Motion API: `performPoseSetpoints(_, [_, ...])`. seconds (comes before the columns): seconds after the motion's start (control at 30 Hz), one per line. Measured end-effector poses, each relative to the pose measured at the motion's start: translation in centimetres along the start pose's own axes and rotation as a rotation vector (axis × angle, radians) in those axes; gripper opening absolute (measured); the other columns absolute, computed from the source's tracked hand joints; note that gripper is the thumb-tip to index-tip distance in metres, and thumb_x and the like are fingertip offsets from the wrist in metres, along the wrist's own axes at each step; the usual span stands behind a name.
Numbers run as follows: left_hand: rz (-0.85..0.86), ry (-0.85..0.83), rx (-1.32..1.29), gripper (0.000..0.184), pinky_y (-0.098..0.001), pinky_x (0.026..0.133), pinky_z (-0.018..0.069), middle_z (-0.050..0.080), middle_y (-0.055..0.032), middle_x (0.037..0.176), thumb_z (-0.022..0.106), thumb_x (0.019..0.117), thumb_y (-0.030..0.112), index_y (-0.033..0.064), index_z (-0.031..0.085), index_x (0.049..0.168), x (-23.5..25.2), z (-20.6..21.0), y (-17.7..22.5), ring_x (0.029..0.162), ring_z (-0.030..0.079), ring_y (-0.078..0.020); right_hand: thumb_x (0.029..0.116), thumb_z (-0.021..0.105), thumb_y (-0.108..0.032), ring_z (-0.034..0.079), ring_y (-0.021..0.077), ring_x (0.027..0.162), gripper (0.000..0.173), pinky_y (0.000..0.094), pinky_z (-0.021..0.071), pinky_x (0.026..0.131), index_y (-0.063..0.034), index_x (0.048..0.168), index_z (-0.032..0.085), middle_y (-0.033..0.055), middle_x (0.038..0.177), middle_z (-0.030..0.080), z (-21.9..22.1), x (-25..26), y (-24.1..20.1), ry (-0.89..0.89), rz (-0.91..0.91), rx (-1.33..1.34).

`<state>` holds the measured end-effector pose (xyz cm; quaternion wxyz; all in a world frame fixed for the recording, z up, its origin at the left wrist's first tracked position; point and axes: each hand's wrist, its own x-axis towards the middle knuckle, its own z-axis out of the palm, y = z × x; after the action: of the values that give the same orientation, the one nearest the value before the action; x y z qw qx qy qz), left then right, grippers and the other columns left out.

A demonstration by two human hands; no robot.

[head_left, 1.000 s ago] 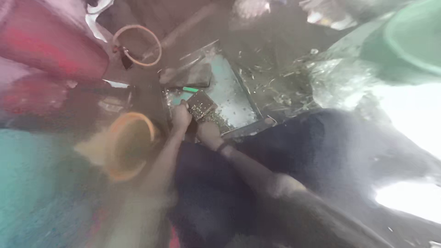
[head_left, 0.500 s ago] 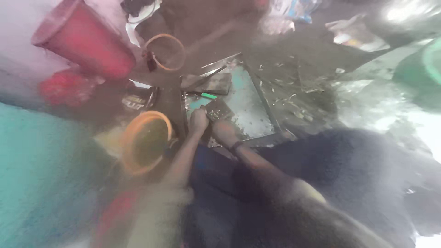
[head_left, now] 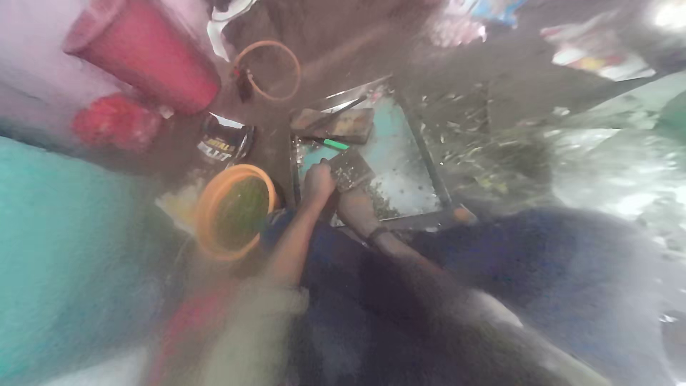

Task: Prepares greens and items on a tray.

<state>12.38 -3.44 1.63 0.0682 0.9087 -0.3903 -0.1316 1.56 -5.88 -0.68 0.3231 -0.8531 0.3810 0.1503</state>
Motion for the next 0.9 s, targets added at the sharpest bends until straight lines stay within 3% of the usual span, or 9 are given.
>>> performPoseSetpoints(0.17, [0.023, 0.045, -0.055, 0.024, -0.0612, 0.069, 0.0588, 0.069, -0.024, 0.098, 0.071, 0.0897, 0.008, 0.0058, 0.062, 0.112, -0.8, 0.9, -1.2, 0.088, 0.071, -0.044, 0.1008, 0.054, -0.022, 0.068, 0.0441, 0.114, 0.031, 0.0643, 0.055, 0.089, 0.0016, 0.115, 0.069, 0.0252, 0.121, 0.069, 0.3, -3.2, 2.5, -0.071, 0.029, -0.069])
performPoseSetpoints(0.3, [0.013, 0.049, -0.015, 0.023, -0.0635, 0.072, 0.0588, 0.07, -0.0243, 0.1, 0.073, 0.0893, 0.01, 0.0053, 0.065, 0.111, -0.4, 0.8, -1.0, 0.091, 0.071, -0.0449, 0.1019, 0.053, -0.023, 0.067, 0.0443, 0.114, 0.033, 0.0651, 0.0543, 0.089, -0.0015, 0.121, 0.069, 0.0247, 0.121, 0.07, -0.4, -2.8, 2.2, 0.021, 0.004, -0.026])
performPoseSetpoints(0.47, [0.014, 0.004, 0.069, 0.02, -0.0602, 0.075, 0.0597, 0.072, -0.0209, 0.099, 0.069, 0.0926, 0.013, 0.0074, 0.067, 0.112, 0.9, 0.6, -0.5, 0.092, 0.073, -0.0409, 0.1029, 0.052, -0.022, 0.068, 0.0431, 0.113, 0.03, 0.0642, 0.0554, 0.088, -0.0012, 0.118, 0.069, 0.0232, 0.121, 0.07, -1.7, -0.4, -0.1, 0.025, -0.012, 0.016])
performPoseSetpoints(0.6, [0.017, 0.015, 0.025, 0.021, -0.0611, 0.075, 0.059, 0.071, -0.0231, 0.099, 0.065, 0.0967, 0.012, 0.0062, 0.063, 0.117, 0.4, 0.8, -0.7, 0.092, 0.072, -0.0434, 0.1035, 0.054, -0.024, 0.068, 0.043, 0.111, 0.029, 0.0653, 0.0549, 0.088, -0.0025, 0.114, 0.071, 0.0223, 0.118, 0.071, -1.4, 1.2, -0.8, 0.024, -0.061, 0.074])
performPoseSetpoints(0.73, [0.003, 0.018, -0.023, 0.029, -0.0613, 0.073, 0.0592, 0.07, -0.0256, 0.1, 0.07, 0.0919, 0.01, 0.0037, 0.061, 0.119, -0.4, 0.6, -0.6, 0.091, 0.071, -0.0451, 0.1002, 0.06, -0.023, 0.069, 0.0438, 0.109, 0.026, 0.0663, 0.0552, 0.086, -0.0028, 0.11, 0.072, 0.0228, 0.114, 0.072, -0.4, 2.4, -0.6, 0.022, -0.037, 0.089])
performPoseSetpoints(0.9, [0.049, 0.035, 0.002, 0.022, -0.0605, 0.072, 0.0587, 0.069, -0.0247, 0.098, 0.07, 0.0916, 0.01, 0.002, 0.062, 0.111, 0.6, 1.0, -0.9, 0.092, 0.071, -0.0442, 0.1035, 0.053, -0.025, 0.067, 0.0448, 0.114, 0.033, 0.0648, 0.0547, 0.09, -0.0031, 0.123, 0.068, 0.0245, 0.12, 0.069, 0.5, 1.2, 0.0, 0.018, 0.008, 0.036])
